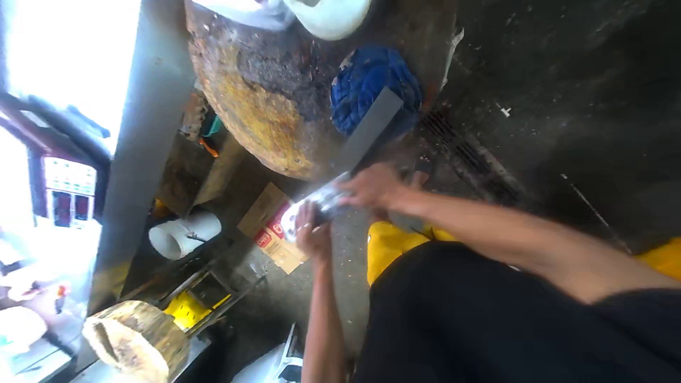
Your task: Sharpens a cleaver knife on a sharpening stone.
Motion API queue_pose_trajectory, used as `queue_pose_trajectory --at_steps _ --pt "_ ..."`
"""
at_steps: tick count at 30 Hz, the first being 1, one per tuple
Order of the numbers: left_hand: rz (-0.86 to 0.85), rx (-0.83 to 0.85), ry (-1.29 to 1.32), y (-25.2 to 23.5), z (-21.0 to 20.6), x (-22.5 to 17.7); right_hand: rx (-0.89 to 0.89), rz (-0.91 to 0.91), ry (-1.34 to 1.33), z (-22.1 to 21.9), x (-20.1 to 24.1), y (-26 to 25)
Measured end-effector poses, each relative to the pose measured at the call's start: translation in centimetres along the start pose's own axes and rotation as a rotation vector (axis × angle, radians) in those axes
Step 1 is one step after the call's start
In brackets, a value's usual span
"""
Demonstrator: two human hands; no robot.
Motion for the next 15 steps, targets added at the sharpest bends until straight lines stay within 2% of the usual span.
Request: queue_pose_trajectory --at_steps 1,2,3,5,7,9,11,13,15 --pt "0.054 -0.005 -0.046 1.9 3.3 2.2 0.044 0.08 -0.061 -2.2 3.5 -0.9" --pt "0.041 -0.024 -0.094 1.8 6.7 3.2 0.076 0.143 -0.131 -2.9 6.3 -1.9" --pt "-0.006 -0.028 -0.177 0.8 10.4 2.7 0.112 0.201 -0.191 -2.7 8.4 -2.5" --pt "-0.112 0.019 -0.394 -2.1 17.2 -1.7 0.167 0.3 -0.287 -0.7 11.0 -0.9" --pt "-0.272 0.076 -0.465 -6.0 21.0 -7.9 0.095 0.366 -0.359 2.1 11.1 1.8" --pt "-0.426 0.183 -0.457 -9.9 21.0 -13.3 -0.055 0.337 -0.456 4.8 9.2 3.9" --pt "-0.543 0.33 -0.381 -13.6 18.5 -17.6 -0.192 0.228 -0.55 6.5 5.6 6.1" --pt "-0.649 0.46 -0.247 -16.9 14.2 -20.4 -0.195 0.088 -0.742 6.3 1.5 8.2" --pt "-0.73 0.596 -0.1 -19.8 8.4 -22.3 -0.137 -0.097 -1.052 3.9 -2.0 10.4"
Point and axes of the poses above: each hand's wrist, its own y-axis away from the middle knuckle, its own z-axis out of the back of the hand, x = y × z, the point moved 5 cm from there along -y, towards the middle knuckle, and after that the axes turned 6 degrees about x, right-handed, at the moved point
